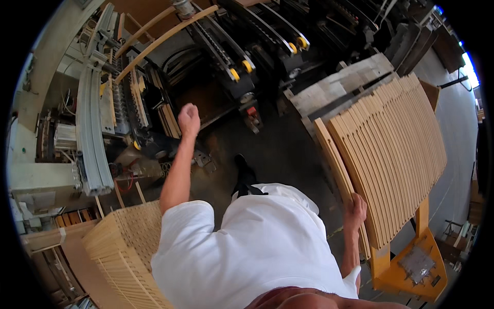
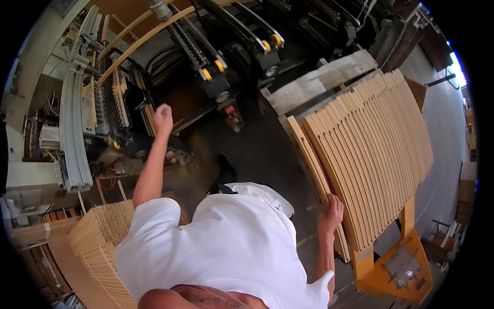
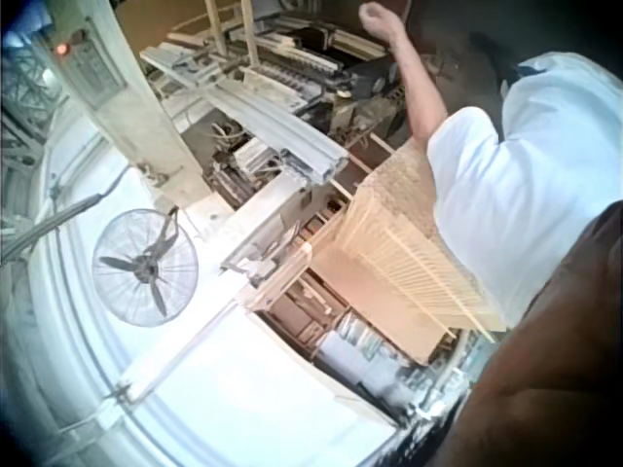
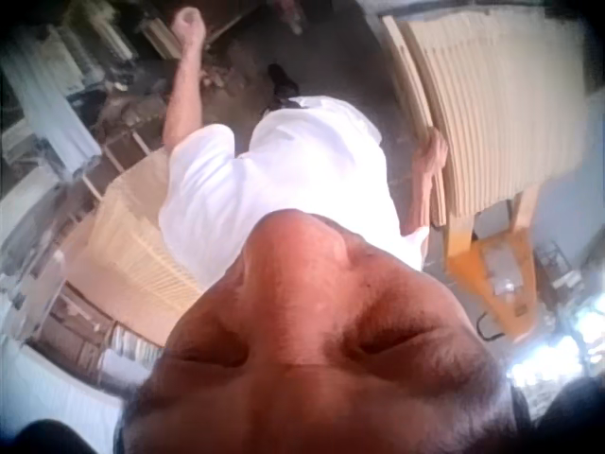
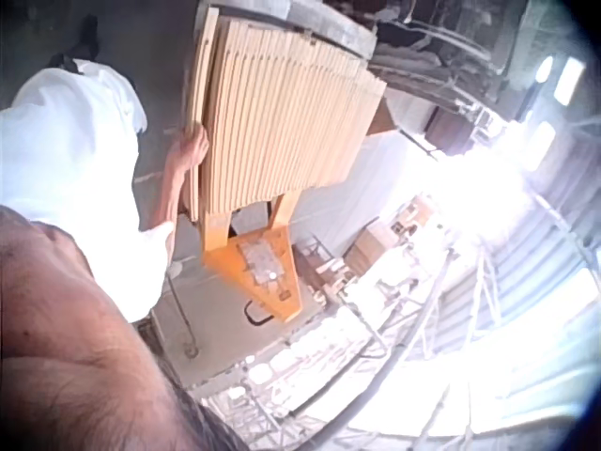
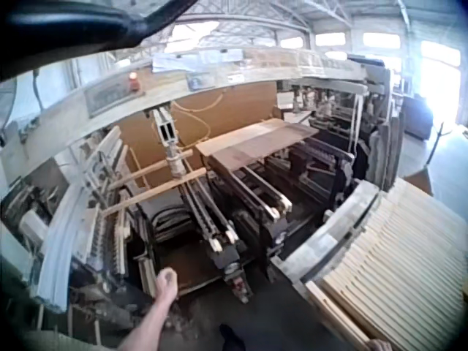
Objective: The person repeatedly picks up thin wooden slats from a stack and places them into a jig on a machine. They then move the jig to a different location and stack the slats. The process is repeated multiple times throughout the clip.
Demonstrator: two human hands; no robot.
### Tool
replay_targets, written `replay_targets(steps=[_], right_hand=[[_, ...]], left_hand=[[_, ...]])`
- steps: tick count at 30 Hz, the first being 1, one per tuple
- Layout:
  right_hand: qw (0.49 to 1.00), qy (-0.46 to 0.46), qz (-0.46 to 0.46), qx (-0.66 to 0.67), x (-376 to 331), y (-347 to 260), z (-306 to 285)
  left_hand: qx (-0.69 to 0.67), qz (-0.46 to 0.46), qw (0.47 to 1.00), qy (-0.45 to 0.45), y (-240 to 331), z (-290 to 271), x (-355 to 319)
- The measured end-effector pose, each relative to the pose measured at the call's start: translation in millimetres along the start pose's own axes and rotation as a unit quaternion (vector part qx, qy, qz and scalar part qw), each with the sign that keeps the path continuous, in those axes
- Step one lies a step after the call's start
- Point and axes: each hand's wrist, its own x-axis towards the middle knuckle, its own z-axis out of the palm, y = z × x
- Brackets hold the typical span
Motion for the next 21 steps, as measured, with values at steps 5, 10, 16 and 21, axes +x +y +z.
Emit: replay_targets(steps=[5, 10, 16, 21], right_hand=[[1.000, 0.016, 0.006, 0.015, 42, -95, 0], [0.998, 0.011, 0.004, 0.062, 103, -208, 1], [0.992, -0.025, -0.080, 0.097, 196, -310, 10], [0.959, -0.043, -0.262, 0.102, 300, -370, 48]], left_hand=[[0.218, 0.093, 0.971, -0.012, 21, -22, 215], [0.377, -0.010, 0.922, -0.091, 45, -20, 347], [0.417, 0.049, 0.900, -0.117, 21, -11, 398], [0.261, 0.158, 0.942, -0.141, 30, -20, 342]])
